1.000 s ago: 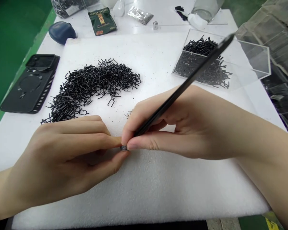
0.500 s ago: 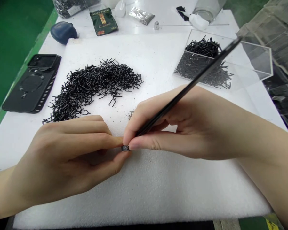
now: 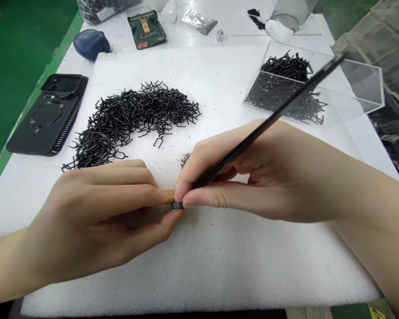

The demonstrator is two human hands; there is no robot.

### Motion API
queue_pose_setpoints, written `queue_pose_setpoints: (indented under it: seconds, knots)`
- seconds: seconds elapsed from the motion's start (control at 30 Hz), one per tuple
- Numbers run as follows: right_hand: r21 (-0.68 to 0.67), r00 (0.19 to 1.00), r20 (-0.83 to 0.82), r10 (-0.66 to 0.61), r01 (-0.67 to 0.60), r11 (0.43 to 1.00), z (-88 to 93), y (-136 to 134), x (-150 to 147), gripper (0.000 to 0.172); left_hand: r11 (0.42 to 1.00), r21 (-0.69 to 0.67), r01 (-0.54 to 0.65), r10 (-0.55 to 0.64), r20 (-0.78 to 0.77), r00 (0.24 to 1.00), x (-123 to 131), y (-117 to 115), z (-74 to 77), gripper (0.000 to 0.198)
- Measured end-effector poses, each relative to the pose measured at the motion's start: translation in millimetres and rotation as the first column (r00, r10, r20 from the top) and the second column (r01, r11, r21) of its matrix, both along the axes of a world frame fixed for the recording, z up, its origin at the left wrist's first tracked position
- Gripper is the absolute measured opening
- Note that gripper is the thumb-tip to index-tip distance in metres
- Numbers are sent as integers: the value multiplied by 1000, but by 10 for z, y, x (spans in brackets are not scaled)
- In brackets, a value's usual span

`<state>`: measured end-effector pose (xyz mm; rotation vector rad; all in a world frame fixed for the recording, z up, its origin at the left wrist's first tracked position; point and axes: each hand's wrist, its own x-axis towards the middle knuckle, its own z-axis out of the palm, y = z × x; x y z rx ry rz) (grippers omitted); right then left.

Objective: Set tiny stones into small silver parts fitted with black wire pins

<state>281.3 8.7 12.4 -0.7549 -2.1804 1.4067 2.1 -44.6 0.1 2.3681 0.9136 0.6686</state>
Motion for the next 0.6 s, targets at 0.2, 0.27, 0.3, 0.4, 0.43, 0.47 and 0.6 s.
queue_pose_setpoints:
  seconds: [0.2, 0.27, 0.3, 0.4, 0.43, 0.47, 0.6]
  knots:
    - [-3, 1000, 10, 2, -2, 1000, -30, 1, 11, 7, 1000, 10, -7, 7, 6, 1000, 9, 22, -4, 27]
    - [3, 1000, -8, -26, 26, 1000, -54, -25, 13, 6, 1000, 10, -2, 2, -1, 1000, -4, 18, 4, 28]
    - [7, 999, -16, -36, 36, 999, -64, -40, 14, 6, 1000, 11, 0, 0, 2, 1000, -10, 16, 8, 28]
    - [19, 999, -28, -33, 33, 999, -67, -62, 14, 7, 1000, 8, 4, -4, 5, 1000, -19, 13, 4, 26]
    - [20, 999, -26, -27, 28, 999, -59, -58, 12, 8, 1000, 11, 5, -5, 11, 1000, -18, 13, -3, 27]
    - [17, 1000, -22, -17, 18, 1000, -48, -49, 7, 8, 1000, 23, 5, -6, 32, 999, -17, 15, -12, 28]
    - [-2, 1000, 3, 18, -17, 1000, -3, -20, -22, 9, 1000, 29, 0, -1, 38, 999, -8, 19, -36, 29]
